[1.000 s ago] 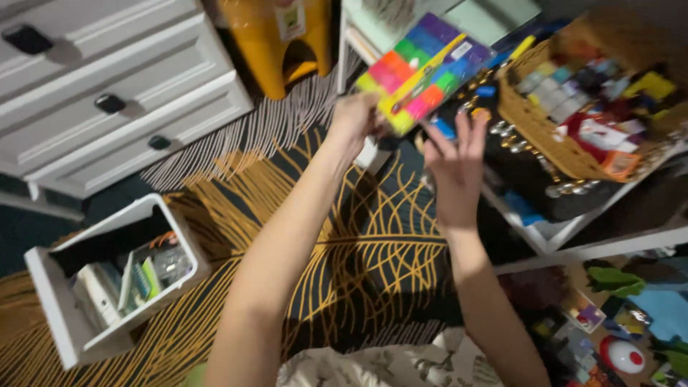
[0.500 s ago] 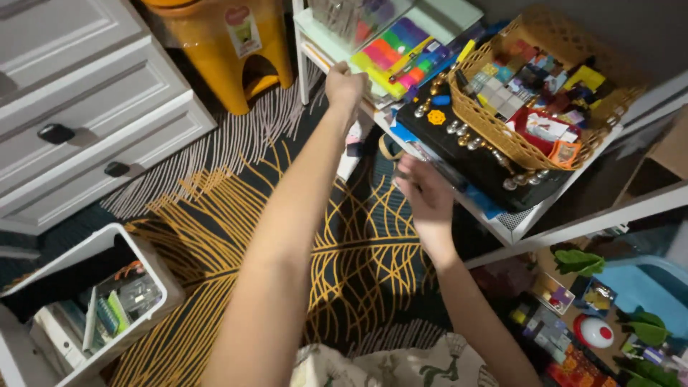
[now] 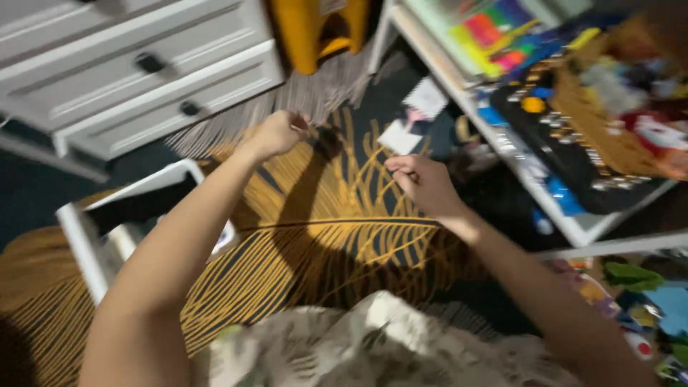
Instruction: Organize stationery items from a drawer and desk into a storage bin and pouch.
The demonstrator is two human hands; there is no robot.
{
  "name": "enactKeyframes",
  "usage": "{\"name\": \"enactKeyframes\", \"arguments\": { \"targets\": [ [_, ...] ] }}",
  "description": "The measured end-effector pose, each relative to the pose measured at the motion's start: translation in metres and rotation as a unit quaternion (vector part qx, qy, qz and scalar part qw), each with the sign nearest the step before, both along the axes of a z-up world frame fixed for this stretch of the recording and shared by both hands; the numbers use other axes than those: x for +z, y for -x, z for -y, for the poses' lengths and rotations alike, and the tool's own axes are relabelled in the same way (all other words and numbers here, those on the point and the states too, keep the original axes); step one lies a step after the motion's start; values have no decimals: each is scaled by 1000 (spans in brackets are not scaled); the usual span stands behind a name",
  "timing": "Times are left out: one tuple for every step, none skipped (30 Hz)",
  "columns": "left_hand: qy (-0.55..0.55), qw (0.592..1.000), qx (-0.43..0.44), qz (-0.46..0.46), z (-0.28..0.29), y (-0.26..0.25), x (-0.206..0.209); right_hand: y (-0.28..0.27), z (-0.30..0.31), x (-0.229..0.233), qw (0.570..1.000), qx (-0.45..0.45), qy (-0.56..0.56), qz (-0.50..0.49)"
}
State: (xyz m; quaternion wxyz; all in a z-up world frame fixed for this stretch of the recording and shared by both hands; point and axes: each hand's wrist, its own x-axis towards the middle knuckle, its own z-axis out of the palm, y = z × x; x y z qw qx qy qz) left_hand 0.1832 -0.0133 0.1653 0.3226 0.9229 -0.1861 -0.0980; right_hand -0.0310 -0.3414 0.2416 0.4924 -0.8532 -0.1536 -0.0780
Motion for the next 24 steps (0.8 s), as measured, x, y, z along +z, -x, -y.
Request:
{"name": "enactKeyframes", "arguments": {
  "targets": [
    [-1, 1000, 10, -3, -24, 0, 0, -6, -11, 0, 1000, 10, -1, -3],
    [11, 1000, 15, -1, -50, 0, -1, -12, -22, 0, 998, 24, 55, -24],
    [22, 1000, 21, -1, -78, 4, -4, -15, -37, -2, 992, 39, 110, -46],
    [19, 999, 33, -7, -105, 7, -4, -21, -54, 1, 991, 52, 108, -51],
    [30, 998, 51, -22, -133, 9, -3, -30, -70, 6, 980, 88, 158, -80],
    [41, 996, 70, -37, -161, 12, -3, -40, -88, 9, 965, 123, 207, -106],
    [40, 995, 82, -42, -194, 17, -9, -46, -116, 10, 963, 136, 207, -109],
    [-7, 996, 87, -34, -226, 22, -14, -52, -145, 10, 960, 149, 220, -90],
    [-53, 994, 91, -27, -256, 26, -20, -59, -171, 12, 956, 162, 232, -72],
    [-54, 993, 101, -34, -284, 36, -28, -63, -196, 3, 954, 174, 232, -76],
    [-44, 992, 114, -22, -310, 44, -34, -67, -219, -4, 961, 200, 177, -73],
    [-34, 991, 128, -9, -335, 53, -40, -72, -243, -11, 964, 226, 121, -71],
    [-36, 990, 139, -15, -355, 69, -40, -75, -265, -17, 961, 237, 119, -75],
    [-38, 990, 136, -18, -372, 85, -40, -78, -286, -24, 960, 257, 99, -45],
    [-40, 990, 131, -21, -388, 102, -41, -78, -306, -31, 959, 273, 78, -15],
    [-42, 989, 140, -27, -394, 117, -40, -79, -325, -38, 956, 283, 75, -20],
    [-79, 984, 150, -54, -397, 130, -38, -80, -341, -43, 955, 267, 103, -77],
    [-115, 977, 159, -82, -398, 142, -36, -82, -355, -48, 950, 251, 132, -133],
    [-115, 976, 164, -86, -399, 151, -39, -85, -365, -56, 948, 258, 132, -136],
    [-83, 980, 149, -98, -399, 159, -42, -89, -374, -65, 948, 279, 132, -84],
    [-52, 984, 132, -107, -398, 165, -43, -93, -381, -72, 945, 298, 130, -30],
    [-52, 983, 136, -110, -396, 165, -46, -95, -390, -71, 944, 302, 130, -32],
    [-72, 989, 109, -65, -392, 167, -50, -94, -395, -70, 934, 313, 173, -21],
    [-91, 992, 82, -20, -387, 169, -55, -93, -400, -70, 921, 324, 215, -10]
  ]
}}
